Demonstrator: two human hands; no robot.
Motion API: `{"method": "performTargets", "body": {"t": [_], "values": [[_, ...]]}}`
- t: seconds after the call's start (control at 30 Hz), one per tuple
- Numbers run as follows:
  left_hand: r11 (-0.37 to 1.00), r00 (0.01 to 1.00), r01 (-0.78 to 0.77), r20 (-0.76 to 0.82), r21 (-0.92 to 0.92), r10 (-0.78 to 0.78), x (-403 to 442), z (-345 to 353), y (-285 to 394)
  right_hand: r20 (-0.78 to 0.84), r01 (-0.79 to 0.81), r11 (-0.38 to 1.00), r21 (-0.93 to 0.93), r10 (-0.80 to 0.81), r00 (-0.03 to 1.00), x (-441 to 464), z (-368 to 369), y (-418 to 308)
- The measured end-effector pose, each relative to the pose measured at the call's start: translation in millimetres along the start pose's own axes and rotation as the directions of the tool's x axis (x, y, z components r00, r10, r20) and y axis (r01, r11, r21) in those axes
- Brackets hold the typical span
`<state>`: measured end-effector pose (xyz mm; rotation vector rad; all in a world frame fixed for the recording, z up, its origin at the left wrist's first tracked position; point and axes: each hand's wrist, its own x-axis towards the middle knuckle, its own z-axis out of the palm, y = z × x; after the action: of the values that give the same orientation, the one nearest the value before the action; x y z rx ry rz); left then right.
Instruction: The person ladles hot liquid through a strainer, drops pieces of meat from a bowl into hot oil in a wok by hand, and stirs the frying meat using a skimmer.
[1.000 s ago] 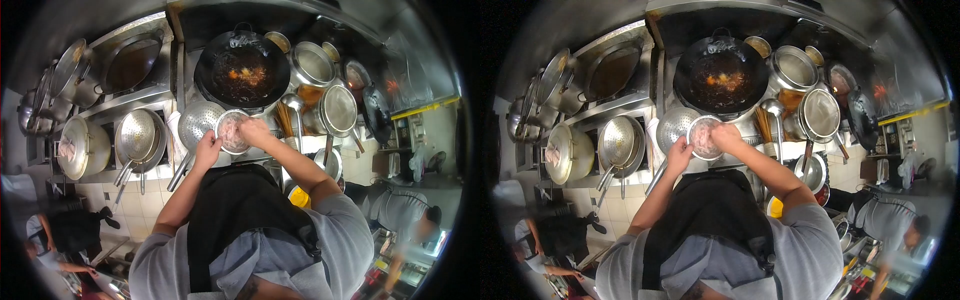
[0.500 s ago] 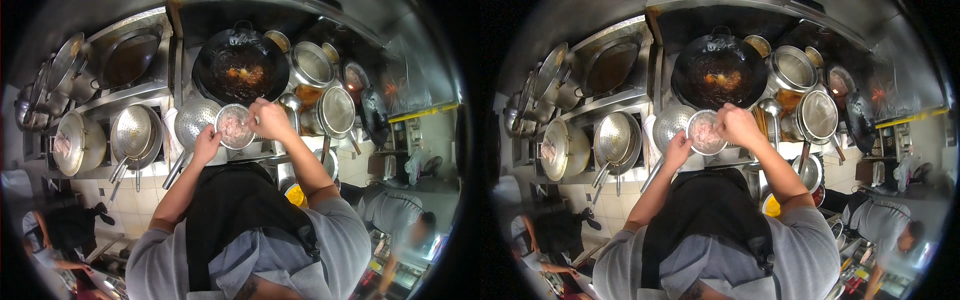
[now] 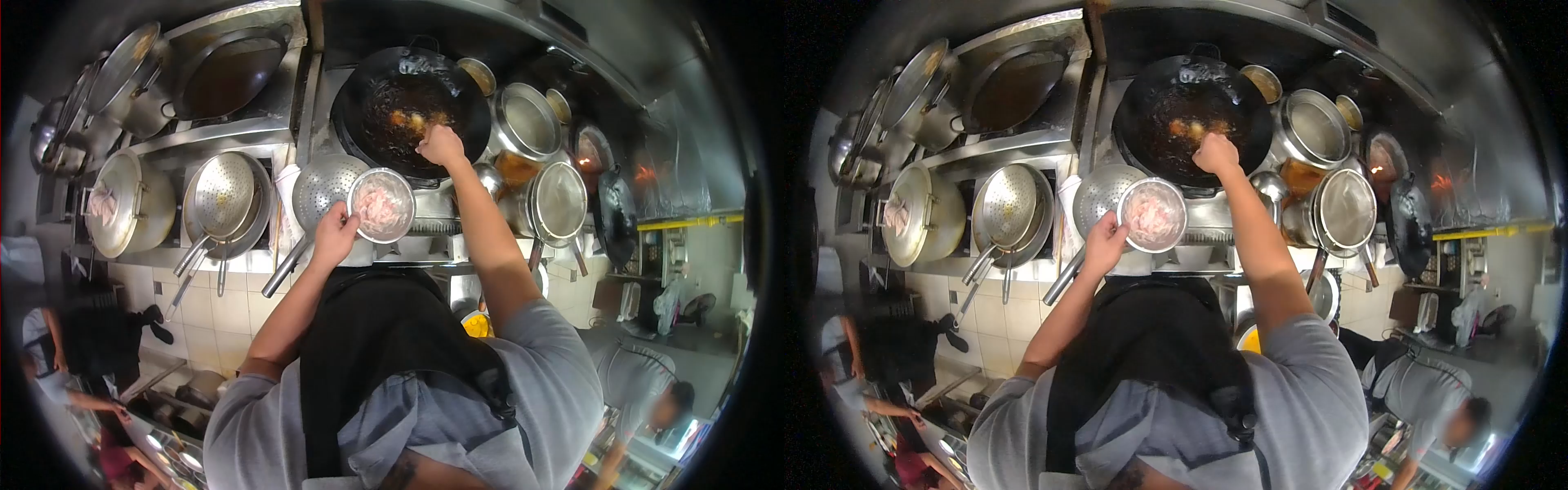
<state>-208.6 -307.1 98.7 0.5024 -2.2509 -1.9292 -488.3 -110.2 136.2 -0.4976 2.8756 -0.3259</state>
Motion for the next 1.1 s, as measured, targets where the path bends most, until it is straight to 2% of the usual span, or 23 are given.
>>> {"method": "performTargets", "body": {"t": [0.1, 0.17, 0.2, 0.23, 0.27, 0.37, 0.43, 0.53, 0.57, 0.63, 0.67, 0.73, 0.8, 0.93, 1.1], "values": [[0.998, 0.999, 0.037, 0.008, 0.057, -0.037, -5.5, -9.6, 20.4, 0.044, -0.047, 0.998, 0.050, 0.045, 0.998, 22.5, 25.7, 0.2], [0.996, 0.999, 0.047, -0.003, 0.074, -0.047, -1.4, -11.2, -3.2, 0.030, 0.010, 0.996, 0.092, -0.013, 0.999, 31.3, 40.7, -0.2], [0.995, 0.999, 0.044, -0.002, 0.093, -0.044, 1.5, -12.4, -11.8, -0.177, 0.088, 0.983, 0.159, -0.060, 0.982, 27.6, 39.1, -6.6], [0.995, 0.999, 0.051, -0.015, 0.090, -0.050, 1.9, -14.7, -9.5, -0.378, 0.177, 0.962, 0.210, -0.087, 0.922, 22.6, 35.0, -14.4], [0.994, 0.999, 0.043, -0.022, 0.096, -0.041, 0.8, -15.8, -7.5, -0.426, 0.269, 0.916, 0.299, -0.124, 0.896, 17.9, 28.9, -19.8], [0.995, 0.998, 0.050, -0.037, 0.085, -0.047, -0.2, -17.0, -2.5, -0.339, 0.344, 0.879, 0.330, -0.229, 0.912, -33.5, -18.2, -54.2], [0.996, 0.998, 0.058, -0.032, 0.069, -0.056, 1.4, -16.8, 1.9, -0.288, 0.562, 0.782, 0.270, -0.491, 0.822, -60.9, -22.4, -65.6], [0.995, 0.996, 0.085, -0.023, 0.053, -0.083, 4.1, -11.6, 10.8, 0.005, 0.666, 0.733, 0.135, -0.673, 0.740, -100.6, -16.3, -82.1], [0.994, 0.998, 0.054, -0.022, 0.098, -0.052, 5.7, -10.1, 13.5, 0.029, 0.688, 0.715, 0.121, -0.696, 0.718, -112.7, -12.6, -86.2], [0.989, 1.000, 0.008, -0.001, 0.148, -0.008, 10.5, -5.8, 16.3, 0.068, 0.710, 0.704, 0.002, -0.708, 0.703, -126.4, 7.3, -87.4], [0.985, 1.000, -0.012, 0.002, 0.173, 0.012, 11.5, -3.3, 14.0, 0.061, 0.704, 0.710, -0.001, -0.703, 0.709, -129.6, 10.7, -85.3], [0.979, 0.999, -0.039, 0.018, 0.201, 0.036, 10.6, -0.2, 24.6, 0.125, 0.639, 0.768, -0.028, -0.632, 0.765, -135.3, 8.2, -84.2], [0.992, 0.998, 0.029, 0.057, 0.126, -0.037, 7.5, 2.3, 36.6, 0.124, 0.634, 0.773, -0.034, -0.626, 0.770, -138.3, 2.2, -82.7], [0.991, 0.996, -0.037, 0.080, 0.129, 0.027, 11.7, 11.6, 20.9, 0.151, 0.592, 0.805, -0.047, -0.580, 0.801, -141.8, 3.2, -76.1], [0.989, 0.994, 0.004, 0.105, 0.147, -0.020, 9.1, 13.4, 30.6, 0.091, 0.581, 0.814, 0.014, -0.580, 0.810, -151.3, -7.1, -70.2]]}}
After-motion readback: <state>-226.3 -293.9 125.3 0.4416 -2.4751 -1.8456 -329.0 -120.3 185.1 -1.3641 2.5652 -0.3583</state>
